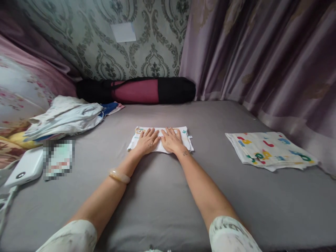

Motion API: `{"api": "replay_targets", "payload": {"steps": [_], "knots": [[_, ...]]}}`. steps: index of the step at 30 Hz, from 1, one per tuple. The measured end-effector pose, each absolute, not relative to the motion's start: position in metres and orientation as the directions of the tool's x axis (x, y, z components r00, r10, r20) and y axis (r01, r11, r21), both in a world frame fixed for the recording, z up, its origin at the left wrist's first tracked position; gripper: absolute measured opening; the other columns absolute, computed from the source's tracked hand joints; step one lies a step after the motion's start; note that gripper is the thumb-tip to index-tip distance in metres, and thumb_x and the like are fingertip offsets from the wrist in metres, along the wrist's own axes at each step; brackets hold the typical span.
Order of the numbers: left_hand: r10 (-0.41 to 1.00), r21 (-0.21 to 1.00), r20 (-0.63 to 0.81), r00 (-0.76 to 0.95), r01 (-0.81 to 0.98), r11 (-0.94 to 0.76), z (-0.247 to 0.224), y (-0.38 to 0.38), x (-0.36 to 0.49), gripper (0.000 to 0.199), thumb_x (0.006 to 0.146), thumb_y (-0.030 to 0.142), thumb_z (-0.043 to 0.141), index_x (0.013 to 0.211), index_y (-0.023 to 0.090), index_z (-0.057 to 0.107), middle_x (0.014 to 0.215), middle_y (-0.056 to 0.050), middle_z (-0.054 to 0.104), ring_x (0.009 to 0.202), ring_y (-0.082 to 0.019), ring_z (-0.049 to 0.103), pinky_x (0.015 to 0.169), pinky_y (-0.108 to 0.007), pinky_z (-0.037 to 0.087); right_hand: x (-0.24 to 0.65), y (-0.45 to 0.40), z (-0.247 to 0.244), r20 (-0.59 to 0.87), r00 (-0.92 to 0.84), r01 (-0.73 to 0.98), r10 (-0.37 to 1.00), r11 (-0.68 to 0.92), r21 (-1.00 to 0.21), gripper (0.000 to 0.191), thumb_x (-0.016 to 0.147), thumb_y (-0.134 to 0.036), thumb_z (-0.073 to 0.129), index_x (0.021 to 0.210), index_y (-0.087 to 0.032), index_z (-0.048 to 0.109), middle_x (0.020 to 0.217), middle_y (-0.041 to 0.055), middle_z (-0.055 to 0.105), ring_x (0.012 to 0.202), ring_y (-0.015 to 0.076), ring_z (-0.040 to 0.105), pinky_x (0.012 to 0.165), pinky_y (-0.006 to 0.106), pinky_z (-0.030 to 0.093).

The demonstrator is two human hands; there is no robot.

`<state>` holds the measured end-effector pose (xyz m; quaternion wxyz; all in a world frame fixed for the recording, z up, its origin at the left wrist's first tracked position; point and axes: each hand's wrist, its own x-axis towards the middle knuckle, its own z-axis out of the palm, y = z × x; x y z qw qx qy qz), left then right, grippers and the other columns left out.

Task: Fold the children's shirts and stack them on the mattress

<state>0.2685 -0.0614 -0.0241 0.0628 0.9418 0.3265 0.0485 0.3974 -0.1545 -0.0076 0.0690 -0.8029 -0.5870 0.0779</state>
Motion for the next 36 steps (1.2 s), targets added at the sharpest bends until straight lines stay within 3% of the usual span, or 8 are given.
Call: {"api": "replay_targets", "payload": {"steps": [5,13,18,22,26,29,32,36], "knots": [[0.697,0.104,0.173,0.695,0.691,-0.715,-0.021,-0.057,0.26,0.057,0.1,0.044,0.023,0.145,0.015,0.041,0.154,-0.014,0.036,0.145,-0.028,0.026,0.119,-0.05,0.014,0.407,-0.16,-0.005,-0.027,0.383,0.906,0.924,-0.381,-0.184,0.057,0.1,-0.034,0.019,0.152,-0.012,0.031,0.16,0.0112,0.024,0.148,0.025,0.017,0.118,0.051,0.01],[0.738,0.107,0.1,0.667,0.73,-0.675,-0.023,-0.054,0.257,0.059,0.099,0.045,0.025,0.144,0.01,0.041,0.152,-0.018,0.038,0.143,-0.031,0.031,0.118,-0.052,0.016,0.41,-0.16,-0.008,-0.057,0.391,0.9,0.919,-0.395,-0.186,0.056,0.099,-0.033,0.02,0.15,-0.014,0.033,0.159,0.0102,0.026,0.147,0.0247,0.02,0.118,0.051,0.012],[0.76,0.138,0.162,0.629,0.749,-0.648,-0.018,-0.046,0.249,0.057,0.099,0.044,0.022,0.142,0.014,0.045,0.154,-0.015,0.037,0.145,-0.028,0.026,0.119,-0.05,0.014,0.425,-0.163,-0.011,0.002,0.479,0.87,0.878,-0.474,-0.139,0.06,0.1,-0.037,0.016,0.151,-0.008,0.03,0.16,0.0136,0.023,0.148,0.0259,0.015,0.118,0.051,0.008],[0.816,0.201,0.088,0.571,0.792,-0.576,-0.023,-0.032,0.24,0.06,0.098,0.045,0.021,0.145,0.012,0.041,0.156,-0.016,0.033,0.145,-0.03,0.026,0.118,-0.052,0.017,0.438,-0.166,-0.02,-0.016,0.561,0.819,0.828,-0.558,-0.133,0.066,0.099,-0.041,0.014,0.15,-0.002,0.029,0.159,0.0158,0.023,0.148,0.0271,0.014,0.118,0.048,0.013],[0.822,0.268,0.007,0.57,0.791,-0.55,-0.026,-0.026,0.238,0.062,0.098,0.047,0.023,0.147,0.011,0.036,0.157,-0.017,0.028,0.146,-0.032,0.024,0.116,-0.054,0.019,0.443,-0.168,-0.023,-0.028,0.555,0.818,0.831,-0.551,-0.162,0.066,0.1,-0.042,0.012,0.15,-0.004,0.03,0.159,0.0144,0.026,0.148,0.0262,0.015,0.118,0.046,0.015],[0.828,0.353,-0.003,0.56,0.776,-0.523,-0.019,-0.024,0.237,0.057,0.098,0.045,0.022,0.142,0.016,0.043,0.156,-0.015,0.032,0.145,-0.031,0.026,0.116,-0.054,0.02,0.439,-0.168,-0.017,-0.036,0.56,0.815,0.828,-0.558,-0.156,0.064,0.1,-0.043,0.012,0.15,-0.008,0.031,0.159,0.0142,0.026,0.148,0.0265,0.015,0.118,0.05,0.011],[0.857,0.468,0.025,0.515,0.751,-0.465,-0.01,-0.019,0.233,0.052,0.1,0.041,0.019,0.136,0.021,0.05,0.153,-0.011,0.039,0.144,-0.027,0.029,0.115,-0.053,0.025,0.426,-0.163,-0.009,-0.012,0.532,0.836,0.846,-0.528,-0.149,0.062,0.101,-0.043,0.013,0.151,-0.013,0.033,0.159,0.0134,0.024,0.148,0.0273,0.013,0.117,0.056,0.005],[0.88,0.571,0.122,0.46,0.692,-0.441,-0.011,-0.009,0.223,0.048,0.1,0.038,0.022,0.132,0.021,0.054,0.149,-0.008,0.046,0.144,-0.027,0.03,0.115,-0.051,0.027,0.404,-0.153,-0.007,-0.053,0.457,0.866,0.888,-0.458,-0.202,0.062,0.101,-0.046,0.01,0.153,-0.018,0.03,0.16,0.0114,0.021,0.148,0.0268,0.013,0.117,0.054,0.008]]}}
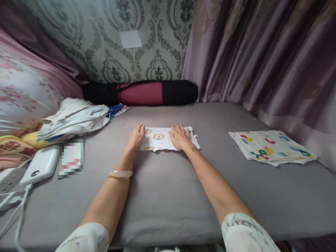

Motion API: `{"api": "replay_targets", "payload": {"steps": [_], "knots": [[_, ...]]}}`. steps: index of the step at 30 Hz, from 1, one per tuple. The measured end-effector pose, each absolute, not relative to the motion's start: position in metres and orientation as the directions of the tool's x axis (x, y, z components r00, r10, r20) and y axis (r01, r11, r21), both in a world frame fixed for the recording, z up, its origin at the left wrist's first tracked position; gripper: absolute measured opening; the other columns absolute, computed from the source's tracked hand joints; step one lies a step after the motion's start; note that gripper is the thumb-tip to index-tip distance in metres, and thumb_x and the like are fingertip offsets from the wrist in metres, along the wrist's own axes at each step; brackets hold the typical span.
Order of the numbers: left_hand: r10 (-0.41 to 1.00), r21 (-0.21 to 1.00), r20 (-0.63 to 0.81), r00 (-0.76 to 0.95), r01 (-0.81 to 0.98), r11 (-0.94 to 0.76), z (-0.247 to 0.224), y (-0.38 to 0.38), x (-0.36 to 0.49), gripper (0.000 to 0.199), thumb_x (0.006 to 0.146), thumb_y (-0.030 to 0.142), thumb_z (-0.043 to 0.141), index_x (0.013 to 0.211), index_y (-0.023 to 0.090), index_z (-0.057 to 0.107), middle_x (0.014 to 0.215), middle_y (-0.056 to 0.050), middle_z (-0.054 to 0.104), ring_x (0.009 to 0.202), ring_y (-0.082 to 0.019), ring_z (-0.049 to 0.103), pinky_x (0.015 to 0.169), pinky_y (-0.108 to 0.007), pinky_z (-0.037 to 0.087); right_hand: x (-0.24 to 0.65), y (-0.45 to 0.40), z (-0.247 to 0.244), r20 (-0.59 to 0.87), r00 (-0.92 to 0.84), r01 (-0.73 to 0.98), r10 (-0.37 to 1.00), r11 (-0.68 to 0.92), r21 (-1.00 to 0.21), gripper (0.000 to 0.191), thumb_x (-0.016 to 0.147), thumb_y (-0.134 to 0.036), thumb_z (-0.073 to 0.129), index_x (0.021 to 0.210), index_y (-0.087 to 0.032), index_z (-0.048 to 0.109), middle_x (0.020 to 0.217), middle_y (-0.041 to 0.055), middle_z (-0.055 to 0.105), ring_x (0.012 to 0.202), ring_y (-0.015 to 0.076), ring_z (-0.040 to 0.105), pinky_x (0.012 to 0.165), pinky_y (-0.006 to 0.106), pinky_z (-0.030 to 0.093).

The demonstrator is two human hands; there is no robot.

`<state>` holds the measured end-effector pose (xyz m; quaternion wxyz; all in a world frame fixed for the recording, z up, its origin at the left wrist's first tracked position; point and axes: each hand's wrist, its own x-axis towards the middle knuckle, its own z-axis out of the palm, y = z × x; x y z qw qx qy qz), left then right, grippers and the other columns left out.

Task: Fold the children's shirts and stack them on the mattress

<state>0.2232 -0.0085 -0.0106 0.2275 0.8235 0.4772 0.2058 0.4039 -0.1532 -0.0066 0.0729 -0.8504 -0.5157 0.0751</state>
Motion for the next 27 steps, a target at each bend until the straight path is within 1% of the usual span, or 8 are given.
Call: {"api": "replay_targets", "payload": {"steps": [5,9,11,13,16,22,25,27], "knots": [[0.914,0.638,0.17,0.368,0.665,-0.387,-0.018,0.006,0.213,0.042,0.098,0.031,0.029,0.124,0.018,0.059,0.137,-0.011,0.058,0.135,-0.025,0.044,0.11,-0.04,0.035,0.397,-0.149,-0.015,-0.061,0.458,0.873,0.887,-0.461,-0.157,0.06,0.1,-0.046,0.016,0.152,-0.02,0.032,0.16,0.01,0.025,0.147,0.0283,0.018,0.117,0.053,0.011],[0.931,0.682,0.163,0.326,0.645,-0.345,-0.016,0.014,0.207,0.04,0.098,0.029,0.029,0.101,0.017,0.067,0.111,-0.012,0.069,0.11,-0.023,0.061,0.095,-0.034,0.045,0.392,-0.144,-0.012,-0.06,0.475,0.866,0.878,-0.479,-0.143,0.06,0.1,-0.044,0.018,0.151,-0.019,0.034,0.159,0.0117,0.026,0.146,0.03,0.019,0.116,0.056,0.011],[0.941,0.706,0.148,0.305,0.634,-0.316,-0.014,0.015,0.206,0.039,0.098,0.029,0.03,0.092,0.016,0.067,0.099,-0.011,0.071,0.098,-0.023,0.064,0.087,-0.031,0.047,0.382,-0.137,-0.007,-0.041,0.468,0.871,0.883,-0.468,-0.151,0.06,0.1,-0.043,0.017,0.151,-0.017,0.034,0.16,0.0132,0.024,0.147,0.0294,0.016,0.116,0.057,0.01],[0.946,0.723,0.145,0.29,0.621,-0.301,-0.014,0.015,0.206,0.038,0.097,0.029,0.031,0.088,0.016,0.066,0.094,-0.01,0.07,0.093,-0.021,0.064,0.083,-0.03,0.047,0.369,-0.129,-0.004,-0.022,0.429,0.887,0.903,-0.425,-0.18,0.06,0.1,-0.042,0.016,0.152,-0.016,0.031,0.161,0.0132,0.02,0.148,0.0276,0.013,0.117,0.054,0.009],[0.944,0.728,0.145,0.297,0.614,-0.305,-0.016,0.014,0.208,0.037,0.097,0.029,0.033,0.089,0.016,0.066,0.094,-0.01,0.07,0.092,-0.021,0.063,0.083,-0.029,0.046,0.352,-0.121,-0.005,-0.033,0.376,0.902,0.926,-0.374,-0.216,0.061,0.1,-0.044,0.016,0.153,-0.016,0.028,0.161,0.0126,0.02,0.148,0.0266,0.013,0.118,0.051,0.009],[0.939,0.732,0.118,0.323,0.61,-0.302,-0.019,0.016,0.21,0.036,0.097,0.028,0.033,0.103,0.015,0.066,0.111,-0.012,0.07,0.104,-0.021,0.063,0.09,-0.03,0.044,0.347,-0.12,-0.011,-0.035,0.378,0.909,0.925,-0.378,-0.174,0.062,0.1,-0.045,0.015,0.152,-0.014,0.031,0.159,0.0132,0.024,0.148,0.0259,0.016,0.118,0.05,0.007],[0.941,0.736,0.111,0.319,0.61,-0.293,-0.021,0.017,0.211,0.036,0.097,0.028,0.034,0.108,0.016,0.066,0.116,-0.012,0.069,0.11,-0.021,0.062,0.093,-0.029,0.043,0.345,-0.118,-0.008,-0.069,0.388,0.901,0.919,-0.394,-0.181,0.061,0.1,-0.044,0.016,0.152,-0.014,0.031,0.16,0.014,0.023,0.147,0.0273,0.016,0.117,0.052,0.008],[0.943,0.731,0.109,0.313,0.618,-0.29,-0.022,0.017,0.211,0.036,0.097,0.028,0.034,0.108,0.016,0.066,0.117,-0.012,0.069,0.11,-0.021,0.062,0.093,-0.029,0.043,0.338,-0.114,-0.005,-0.051,0.393,0.899,0.918,-0.395,-0.192,0.06,0.101,-0.041,0.017,0.152,-0.013,0.031,0.16,0.015,0.022,0.148,0.0279,0.015,0.117,0.054,0.007]]}}
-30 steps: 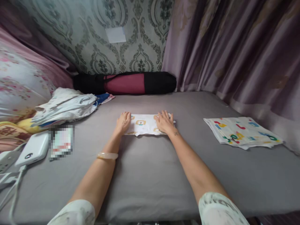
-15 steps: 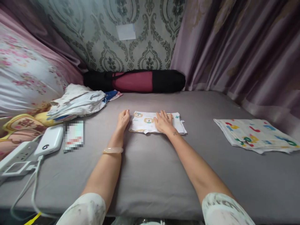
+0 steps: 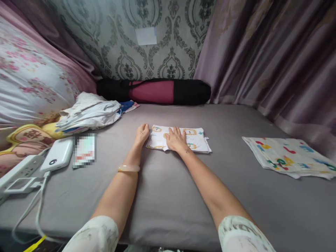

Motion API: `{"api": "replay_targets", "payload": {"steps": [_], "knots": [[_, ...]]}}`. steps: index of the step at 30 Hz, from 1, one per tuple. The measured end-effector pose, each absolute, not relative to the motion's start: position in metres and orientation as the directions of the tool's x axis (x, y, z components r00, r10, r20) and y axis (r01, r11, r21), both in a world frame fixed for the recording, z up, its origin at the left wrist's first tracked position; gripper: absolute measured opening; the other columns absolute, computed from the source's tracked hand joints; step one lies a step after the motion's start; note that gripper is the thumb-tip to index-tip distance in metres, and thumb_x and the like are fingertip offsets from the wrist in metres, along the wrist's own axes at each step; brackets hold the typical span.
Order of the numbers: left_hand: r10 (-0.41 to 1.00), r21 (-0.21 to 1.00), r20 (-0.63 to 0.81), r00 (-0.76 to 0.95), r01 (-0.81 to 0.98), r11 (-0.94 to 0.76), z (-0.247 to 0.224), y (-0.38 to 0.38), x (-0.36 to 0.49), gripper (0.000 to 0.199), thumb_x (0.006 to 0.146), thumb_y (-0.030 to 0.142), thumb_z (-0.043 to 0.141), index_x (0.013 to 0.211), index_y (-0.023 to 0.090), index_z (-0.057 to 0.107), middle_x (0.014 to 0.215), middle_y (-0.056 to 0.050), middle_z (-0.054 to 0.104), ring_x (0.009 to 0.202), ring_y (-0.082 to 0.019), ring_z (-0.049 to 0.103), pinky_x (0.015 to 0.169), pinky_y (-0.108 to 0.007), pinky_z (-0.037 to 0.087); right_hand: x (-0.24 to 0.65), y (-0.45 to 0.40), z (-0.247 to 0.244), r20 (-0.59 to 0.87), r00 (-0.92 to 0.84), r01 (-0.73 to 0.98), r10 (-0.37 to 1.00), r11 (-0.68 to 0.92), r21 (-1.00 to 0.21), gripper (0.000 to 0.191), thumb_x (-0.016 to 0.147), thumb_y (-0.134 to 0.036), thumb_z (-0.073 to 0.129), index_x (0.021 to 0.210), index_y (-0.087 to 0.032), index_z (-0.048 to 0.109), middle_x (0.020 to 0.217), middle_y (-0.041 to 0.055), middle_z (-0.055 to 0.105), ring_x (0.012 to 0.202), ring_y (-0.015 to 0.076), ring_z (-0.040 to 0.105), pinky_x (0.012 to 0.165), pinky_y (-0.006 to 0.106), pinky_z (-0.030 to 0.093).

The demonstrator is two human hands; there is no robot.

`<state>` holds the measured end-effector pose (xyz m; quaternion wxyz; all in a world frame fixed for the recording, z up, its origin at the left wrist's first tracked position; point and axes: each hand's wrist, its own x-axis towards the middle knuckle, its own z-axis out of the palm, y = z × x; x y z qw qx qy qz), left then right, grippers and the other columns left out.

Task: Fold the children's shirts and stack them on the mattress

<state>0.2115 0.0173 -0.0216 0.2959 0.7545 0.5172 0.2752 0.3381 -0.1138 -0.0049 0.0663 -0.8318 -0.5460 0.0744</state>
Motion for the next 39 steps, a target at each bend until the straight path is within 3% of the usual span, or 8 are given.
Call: {"api": "replay_targets", "payload": {"steps": [5,12,16,21,26,30,34,39], "knots": [[0.937,0.715,0.119,0.328,0.626,-0.311,-0.026,0.018,0.212,0.036,0.097,0.029,0.033,0.108,0.017,0.065,0.117,-0.012,0.069,0.11,-0.019,0.063,0.094,-0.028,0.043,0.309,-0.096,-0.006,0.049,0.328,0.924,0.943,-0.31,-0.225,0.058,0.101,-0.042,0.017,0.151,-0.016,0.032,0.16,0.013,0.021,0.148,0.0259,0.014,0.117,0.052,0.008],[0.93,0.692,0.111,0.351,0.644,-0.326,-0.026,0.019,0.213,0.037,0.098,0.028,0.032,0.111,0.017,0.065,0.12,-0.012,0.068,0.115,-0.02,0.06,0.098,-0.03,0.041,0.3,-0.089,-0.017,0.046,0.251,0.948,0.967,-0.236,-0.215,0.056,0.101,-0.044,0.022,0.152,-0.023,0.03,0.159,0.0093,0.027,0.147,0.0254,0.019,0.117,0.051,0.01],[0.932,0.683,0.105,0.348,0.656,-0.321,-0.025,0.019,0.214,0.036,0.098,0.029,0.033,0.111,0.018,0.065,0.119,-0.011,0.068,0.115,-0.02,0.061,0.098,-0.031,0.042,0.3,-0.084,-0.009,-0.011,0.257,0.94,0.966,-0.253,-0.229,0.056,0.101,-0.042,0.021,0.15,-0.02,0.034,0.159,0.011,0.028,0.146,0.0277,0.022,0.116,0.055,0.013],[0.931,0.694,0.119,0.346,0.642,-0.327,-0.025,0.019,0.213,0.039,0.097,0.029,0.033,0.111,0.015,0.066,0.118,-0.014,0.068,0.112,-0.022,0.062,0.096,-0.031,0.043,0.292,-0.074,-0.006,0.03,0.214,0.945,0.976,-0.199,-0.258,0.056,0.101,-0.036,0.019,0.151,-0.014,0.032,0.16,0.0109,0.024,0.147,0.0242,0.017,0.118,0.051,0.01],[0.935,0.686,0.122,0.332,0.653,-0.321,-0.02,0.016,0.212,0.039,0.097,0.028,0.033,0.113,0.012,0.065,0.118,-0.017,0.068,0.112,-0.023,0.062,0.095,-0.03,0.044,0.29,-0.069,-0.014,0.061,0.199,0.914,0.978,-0.163,-0.371,0.054,0.101,-0.036,0.023,0.15,-0.015,0.033,0.158,0.0098,0.03,0.146,0.024,0.021,0.118,0.051,0.01],[0.922,0.638,0.199,0.332,0.67,-0.379,-0.014,0.007,0.219,0.038,0.097,0.025,0.032,0.116,0.013,0.063,0.119,-0.016,0.067,0.116,-0.023,0.06,0.098,-0.033,0.043,0.308,-0.074,-0.01,0.15,0.294,0.839,0.944,-0.18,-0.514,0.051,0.101,-0.029,0.021,0.148,-0.015,0.037,0.156,0.009,0.035,0.144,0.0193,0.027,0.116,0.043,0.022],[0.806,0.479,0.313,0.503,0.649,-0.591,-0.013,-0.017,0.236,0.038,0.095,0.024,0.037,0.126,0.013,0.057,0.133,-0.015,0.06,0.135,-0.026,0.044,0.11,-0.04,0.033,0.344,-0.105,-0.001,0.137,0.324,0.885,0.936,-0.249,-0.394,0.051,0.1,-0.031,0.029,0.147,-0.015,0.04,0.158,0.0109,0.03,0.147,0.0237,0.019,0.118,0.049,0.012],[0.613,0.277,0.22,0.759,0.553,-0.785,-0.019,-0.049,0.253,0.046,0.097,0.038,0.039,0.134,0.013,0.05,0.146,-0.015,0.047,0.143,-0.03,0.03,0.116,-0.047,0.021,0.385,-0.149,0.0,-0.015,0.304,0.93,0.952,-0.301,-0.211,0.053,0.101,-0.038,0.022,0.146,-0.019,0.043,0.158,0.0103,0.029,0.147,0.0279,0.019,0.117,0.053,0.009]]}}
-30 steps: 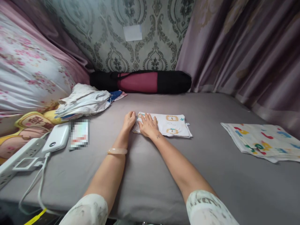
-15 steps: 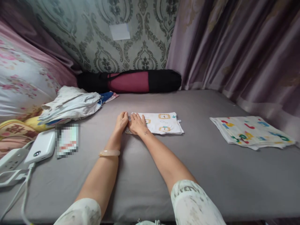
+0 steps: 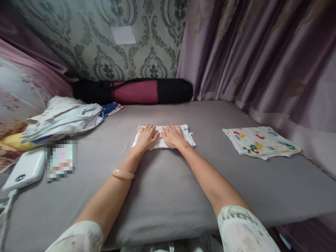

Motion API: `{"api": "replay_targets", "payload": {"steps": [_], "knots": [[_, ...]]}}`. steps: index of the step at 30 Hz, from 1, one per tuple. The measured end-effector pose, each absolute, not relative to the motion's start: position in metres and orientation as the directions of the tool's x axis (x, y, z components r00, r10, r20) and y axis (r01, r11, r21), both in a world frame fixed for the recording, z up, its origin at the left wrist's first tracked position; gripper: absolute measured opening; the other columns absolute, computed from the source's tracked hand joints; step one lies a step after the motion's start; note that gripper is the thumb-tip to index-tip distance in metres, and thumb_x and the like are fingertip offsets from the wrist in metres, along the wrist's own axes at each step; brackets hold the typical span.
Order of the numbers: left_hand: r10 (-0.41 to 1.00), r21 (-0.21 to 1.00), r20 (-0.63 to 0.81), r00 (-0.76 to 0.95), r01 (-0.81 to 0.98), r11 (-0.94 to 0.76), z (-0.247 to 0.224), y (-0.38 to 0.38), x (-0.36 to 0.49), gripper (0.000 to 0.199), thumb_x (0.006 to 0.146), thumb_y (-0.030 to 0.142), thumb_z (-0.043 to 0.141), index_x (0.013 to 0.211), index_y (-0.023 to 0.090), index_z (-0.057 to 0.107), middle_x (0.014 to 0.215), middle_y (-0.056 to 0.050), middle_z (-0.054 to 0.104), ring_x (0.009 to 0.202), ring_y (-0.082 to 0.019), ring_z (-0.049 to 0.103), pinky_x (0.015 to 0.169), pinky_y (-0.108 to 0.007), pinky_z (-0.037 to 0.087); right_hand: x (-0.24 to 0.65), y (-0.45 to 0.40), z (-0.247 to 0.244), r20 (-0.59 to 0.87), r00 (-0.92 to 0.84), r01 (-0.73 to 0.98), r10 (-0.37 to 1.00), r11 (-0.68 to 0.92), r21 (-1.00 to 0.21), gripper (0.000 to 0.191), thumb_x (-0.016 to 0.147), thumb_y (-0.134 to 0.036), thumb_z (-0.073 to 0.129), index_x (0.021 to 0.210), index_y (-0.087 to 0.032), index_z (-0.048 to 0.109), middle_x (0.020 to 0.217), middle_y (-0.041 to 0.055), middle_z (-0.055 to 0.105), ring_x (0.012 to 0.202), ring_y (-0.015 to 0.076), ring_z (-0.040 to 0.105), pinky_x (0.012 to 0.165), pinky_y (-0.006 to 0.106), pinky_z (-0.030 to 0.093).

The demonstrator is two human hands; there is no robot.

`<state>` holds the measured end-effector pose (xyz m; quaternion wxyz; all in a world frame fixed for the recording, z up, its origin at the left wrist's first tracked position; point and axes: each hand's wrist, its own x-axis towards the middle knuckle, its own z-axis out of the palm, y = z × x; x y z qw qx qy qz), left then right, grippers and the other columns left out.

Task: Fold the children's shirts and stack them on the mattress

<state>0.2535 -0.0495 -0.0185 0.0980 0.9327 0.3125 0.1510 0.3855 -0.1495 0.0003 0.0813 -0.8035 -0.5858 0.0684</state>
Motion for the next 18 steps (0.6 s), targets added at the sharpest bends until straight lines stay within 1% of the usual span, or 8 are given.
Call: {"api": "replay_targets", "payload": {"steps": [3,5,9,12,15,16,18], "knots": [[0.595,0.221,0.135,0.793,0.561,-0.798,-0.022,-0.055,0.256,0.051,0.098,0.043,0.032,0.136,0.013,0.048,0.15,-0.017,0.042,0.142,-0.031,0.03,0.115,-0.048,0.021,0.396,-0.158,-0.006,-0.054,0.297,0.938,0.953,-0.302,-0.168,0.054,0.101,-0.039,0.023,0.15,-0.021,0.037,0.159,0.0104,0.027,0.147,0.028,0.018,0.117,0.051,0.009],[0.597,0.206,0.091,0.797,0.572,-0.794,-0.023,-0.055,0.255,0.054,0.099,0.044,0.029,0.139,0.012,0.045,0.152,-0.017,0.038,0.143,-0.032,0.029,0.115,-0.049,0.019,0.399,-0.157,-0.01,-0.047,0.299,0.939,0.953,-0.303,-0.164,0.054,0.101,-0.04,0.024,0.15,-0.021,0.035,0.159,0.0109,0.027,0.147,0.028,0.02,0.117,0.049,0.009],[0.615,0.233,0.037,0.788,0.592,-0.772,-0.024,-0.051,0.254,0.057,0.099,0.048,0.03,0.144,0.015,0.04,0.155,-0.015,0.033,0.145,-0.031,0.024,0.117,-0.049,0.016,0.401,-0.155,-0.015,-0.023,0.296,0.94,0.955,-0.296,-0.173,0.054,0.1,-0.04,0.026,0.15,-0.022,0.037,0.158,0.0106,0.028,0.146,0.0282,0.021,0.117,0.049,0.009],[0.618,0.27,0.051,0.784,0.585,-0.765,-0.026,-0.048,0.254,0.056,0.098,0.049,0.033,0.142,0.016,0.042,0.155,-0.014,0.035,0.145,-0.03,0.026,0.117,-0.047,0.017,0.4,-0.155,-0.018,-0.002,0.296,0.938,0.955,-0.291,-0.187,0.053,0.1,-0.04,0.029,0.148,-0.021,0.04,0.157,0.0104,0.031,0.146,0.0277,0.023,0.117,0.048,0.01],[0.604,0.32,0.121,0.788,0.545,-0.775,-0.03,-0.042,0.253,0.053,0.094,0.048,0.042,0.135,0.014,0.05,0.149,-0.015,0.043,0.14,-0.029,0.035,0.116,-0.045,0.023,0.4,-0.157,-0.019,0.082,0.302,0.929,0.95,-0.274,-0.248,0.048,0.098,-0.038,0.039,0.141,-0.019,0.049,0.153,0.0113,0.04,0.143,0.0251,0.03,0.118,0.045,0.013],[0.59,0.342,0.155,0.792,0.517,-0.785,-0.031,-0.039,0.252,0.052,0.093,0.046,0.046,0.132,0.014,0.052,0.145,-0.016,0.047,0.137,-0.028,0.039,0.114,-0.043,0.026,0.402,-0.158,-0.019,0.117,0.305,0.92,0.945,-0.26,-0.293,0.045,0.097,-0.035,0.043,0.138,-0.019,0.053,0.15,0.0111,0.044,0.141,0.0232,0.034,0.117,0.042,0.016],[0.593,0.385,0.225,0.773,0.488,-0.783,-0.031,-0.032,0.246,0.047,0.089,0.041,0.051,0.127,0.013,0.055,0.137,-0.015,0.054,0.129,-0.026,0.049,0.108,-0.037,0.035,0.411,-0.163,-0.015,0.172,0.342,0.873,0.924,-0.244,-0.423,0.041,0.094,-0.029,0.048,0.133,-0.019,0.057,0.142,0.0095,0.053,0.133,0.0185,0.045,0.113,0.034,0.027]]}}
